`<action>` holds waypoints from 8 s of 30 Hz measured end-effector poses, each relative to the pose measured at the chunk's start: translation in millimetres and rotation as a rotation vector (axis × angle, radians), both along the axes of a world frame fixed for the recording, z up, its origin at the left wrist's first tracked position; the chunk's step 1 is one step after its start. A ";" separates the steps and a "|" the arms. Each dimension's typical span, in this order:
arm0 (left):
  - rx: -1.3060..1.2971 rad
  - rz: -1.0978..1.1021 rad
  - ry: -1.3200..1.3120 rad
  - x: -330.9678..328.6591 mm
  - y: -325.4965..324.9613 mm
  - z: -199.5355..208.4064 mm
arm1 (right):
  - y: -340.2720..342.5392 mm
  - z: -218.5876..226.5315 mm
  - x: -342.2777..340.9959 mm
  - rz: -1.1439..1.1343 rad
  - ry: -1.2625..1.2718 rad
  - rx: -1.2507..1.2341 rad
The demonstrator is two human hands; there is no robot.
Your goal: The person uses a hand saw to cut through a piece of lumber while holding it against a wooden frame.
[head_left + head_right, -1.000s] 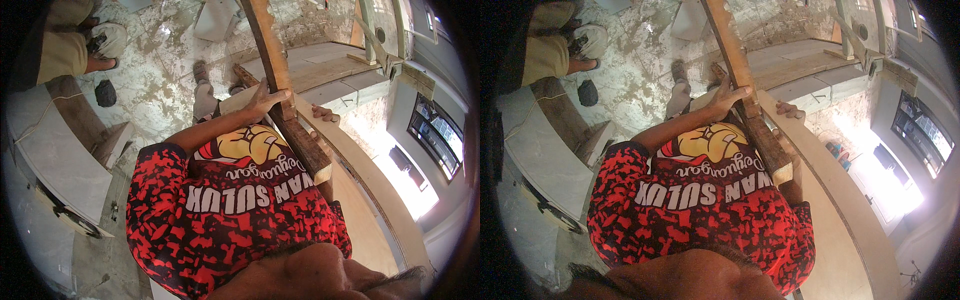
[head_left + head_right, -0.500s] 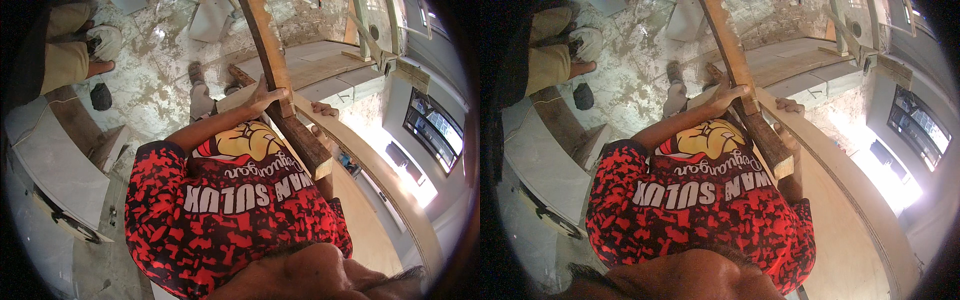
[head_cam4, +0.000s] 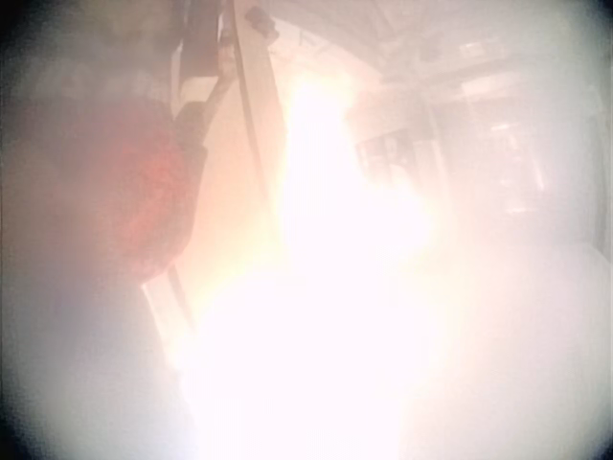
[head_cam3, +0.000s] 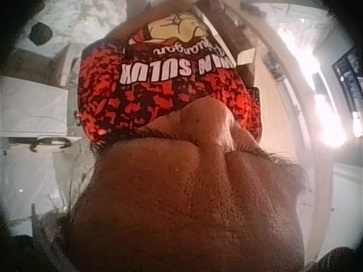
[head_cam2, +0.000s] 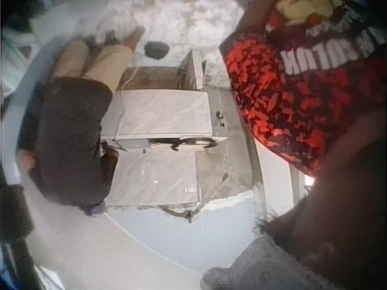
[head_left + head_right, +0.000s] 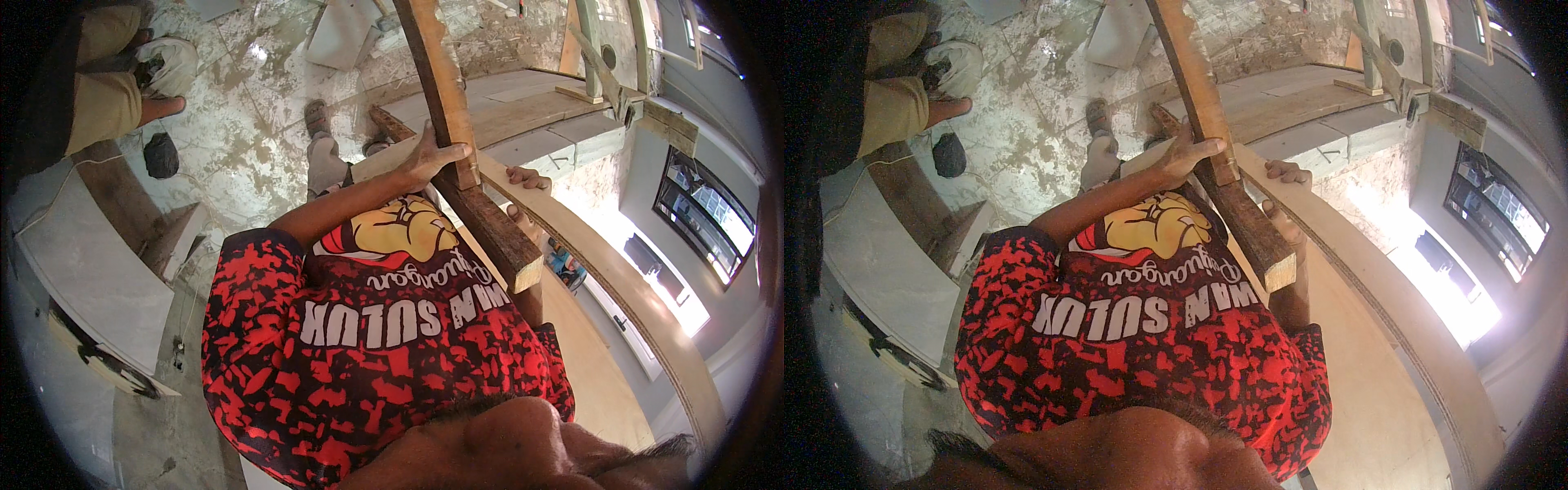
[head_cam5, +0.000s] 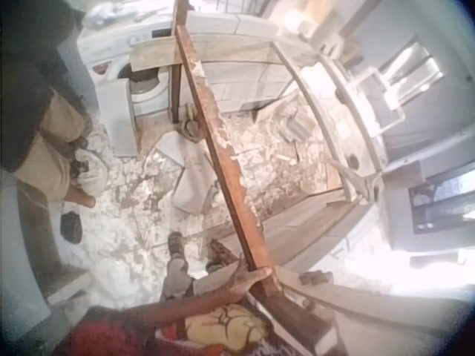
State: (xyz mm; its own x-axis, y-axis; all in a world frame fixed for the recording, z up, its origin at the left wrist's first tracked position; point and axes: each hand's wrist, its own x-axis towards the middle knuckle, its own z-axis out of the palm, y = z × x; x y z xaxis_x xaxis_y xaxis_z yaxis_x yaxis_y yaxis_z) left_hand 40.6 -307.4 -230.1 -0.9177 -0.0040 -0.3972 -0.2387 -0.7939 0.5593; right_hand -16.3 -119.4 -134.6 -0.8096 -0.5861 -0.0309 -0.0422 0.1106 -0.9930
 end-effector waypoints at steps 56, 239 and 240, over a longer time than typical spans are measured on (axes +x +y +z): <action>-0.294 -0.394 0.043 0.1 -31.5 -6.2 | -13.1 -22.4 -136.9 -0.321 -0.520 0.174; -0.702 -0.664 0.151 -8.9 -14.7 -71.0 | 78.0 -58.4 -269.7 0.091 0.242 1.541; -0.698 -0.636 0.156 -8.2 -12.6 -74.9 | 73.4 -56.0 -269.4 0.135 0.238 1.568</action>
State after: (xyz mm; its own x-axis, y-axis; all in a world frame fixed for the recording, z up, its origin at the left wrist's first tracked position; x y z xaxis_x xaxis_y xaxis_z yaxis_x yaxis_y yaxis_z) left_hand 32.4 -320.0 -305.0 -0.8721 0.3240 -0.3666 -0.3926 -0.0166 0.9195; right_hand -285.7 -46.0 -190.6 -0.8307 -0.1612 -0.5328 -0.2666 0.9555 0.1265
